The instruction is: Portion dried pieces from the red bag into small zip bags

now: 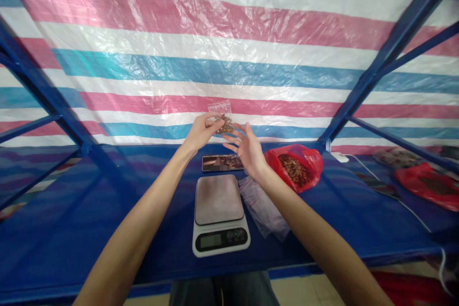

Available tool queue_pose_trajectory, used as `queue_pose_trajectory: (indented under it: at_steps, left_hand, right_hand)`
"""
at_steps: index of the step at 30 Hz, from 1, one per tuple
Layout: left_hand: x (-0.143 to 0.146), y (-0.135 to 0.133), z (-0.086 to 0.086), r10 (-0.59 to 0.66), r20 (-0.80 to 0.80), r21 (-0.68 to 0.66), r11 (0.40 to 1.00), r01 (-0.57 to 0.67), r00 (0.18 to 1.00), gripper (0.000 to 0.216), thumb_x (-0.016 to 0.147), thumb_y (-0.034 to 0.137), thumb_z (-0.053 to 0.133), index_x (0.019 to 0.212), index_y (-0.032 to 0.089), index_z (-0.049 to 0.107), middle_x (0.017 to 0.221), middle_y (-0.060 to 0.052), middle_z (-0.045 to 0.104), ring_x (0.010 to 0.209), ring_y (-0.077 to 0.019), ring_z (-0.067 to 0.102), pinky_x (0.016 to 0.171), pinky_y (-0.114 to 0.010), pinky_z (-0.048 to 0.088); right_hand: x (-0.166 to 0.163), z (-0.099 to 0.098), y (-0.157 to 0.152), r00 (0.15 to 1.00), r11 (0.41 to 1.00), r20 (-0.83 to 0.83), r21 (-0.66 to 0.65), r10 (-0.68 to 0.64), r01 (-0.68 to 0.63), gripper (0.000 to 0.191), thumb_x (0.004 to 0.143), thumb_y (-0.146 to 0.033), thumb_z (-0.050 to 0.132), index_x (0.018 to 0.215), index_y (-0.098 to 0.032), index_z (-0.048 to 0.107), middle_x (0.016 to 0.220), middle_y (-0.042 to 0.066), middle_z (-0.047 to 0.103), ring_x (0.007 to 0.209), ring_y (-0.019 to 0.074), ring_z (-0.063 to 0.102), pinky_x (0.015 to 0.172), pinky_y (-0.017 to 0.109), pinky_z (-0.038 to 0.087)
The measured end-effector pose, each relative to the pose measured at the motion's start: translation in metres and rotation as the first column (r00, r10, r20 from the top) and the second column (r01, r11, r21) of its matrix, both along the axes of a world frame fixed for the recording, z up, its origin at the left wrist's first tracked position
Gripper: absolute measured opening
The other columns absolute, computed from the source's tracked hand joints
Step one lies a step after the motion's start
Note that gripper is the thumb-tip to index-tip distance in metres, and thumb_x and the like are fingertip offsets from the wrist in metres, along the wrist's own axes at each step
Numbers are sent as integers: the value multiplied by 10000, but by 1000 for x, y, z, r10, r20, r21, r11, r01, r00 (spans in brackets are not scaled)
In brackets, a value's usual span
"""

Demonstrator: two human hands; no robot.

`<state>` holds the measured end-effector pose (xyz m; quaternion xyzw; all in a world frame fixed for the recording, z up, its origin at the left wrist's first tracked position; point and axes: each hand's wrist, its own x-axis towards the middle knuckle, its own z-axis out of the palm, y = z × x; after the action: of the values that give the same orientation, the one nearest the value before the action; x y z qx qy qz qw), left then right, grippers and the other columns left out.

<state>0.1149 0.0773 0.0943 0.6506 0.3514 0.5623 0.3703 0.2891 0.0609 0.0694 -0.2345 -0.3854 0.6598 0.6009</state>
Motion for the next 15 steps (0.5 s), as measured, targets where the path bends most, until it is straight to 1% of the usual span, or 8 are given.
queue_pose_trajectory:
  at_steps: [2,4,6,8,9,11,13,15]
  left_hand:
    - [19,-13,-4,-78,-29,43,996,79,997,363,862,446,788,1067,151,742,1082,-131,825,980,-264,791,891,-375,617]
    - [38,-31,-9,-112,-78,88,989,119,991,344,917,434,730,1107,149,758,1151,-136,814,1071,-277,774,980,-403,597]
    - [50,-50,-13,-93,-114,96,990,104,989,335,956,420,689,1135,150,776,1204,-135,806,1146,-287,752,1054,-420,563]
    - [54,-63,-16,-75,-166,92,992,91,983,328,966,419,682,1138,163,795,1236,-123,800,1181,-296,735,1074,-425,544]
    - [53,-67,-18,-80,-182,80,992,96,980,329,966,432,685,1122,169,805,1237,-117,800,1180,-300,732,1069,-426,543]
    - [51,-71,-23,-109,-151,18,993,113,983,362,953,482,698,1094,172,820,1210,-113,807,1135,-305,743,1025,-427,563]
    - [51,-73,-30,-126,-54,-81,989,121,991,412,923,524,721,1112,173,824,1188,-113,812,1090,-304,755,971,-427,590]
    - [54,-75,-36,-131,14,-149,980,132,991,423,899,527,742,1127,182,828,1182,-107,814,1086,-300,755,954,-422,601]
  right_hand:
    - [2,-13,-18,997,1000,-76,-7,-26,25,453,815,-566,883,1081,-229,738,1078,30,805,944,206,785,818,327,675]
    - [9,-22,-31,986,996,-145,-42,-84,79,399,752,-452,959,998,-214,754,1034,9,816,868,163,779,786,268,670]
    - [19,-27,-41,976,989,-175,-94,-130,115,368,721,-392,984,940,-211,751,956,-10,818,767,130,761,701,217,654]
    - [30,-30,-51,978,984,-151,-123,-143,125,354,749,-412,966,958,-224,751,933,-17,819,714,121,746,653,205,646]
    - [34,-32,-57,982,985,-128,-120,-139,124,355,783,-453,938,997,-238,754,969,-12,824,734,128,754,665,213,652]
    - [38,-36,-71,988,990,-94,-85,-120,112,390,837,-543,877,1093,-275,756,1110,1,823,883,155,782,759,245,672]
    - [37,-42,-83,990,993,-81,-48,-113,109,423,831,-575,867,1140,-310,752,1231,1,801,1061,179,772,894,285,667]
    - [30,-49,-91,989,991,-78,-48,-125,121,418,786,-537,904,1116,-331,751,1263,-9,790,1118,193,758,965,322,653]
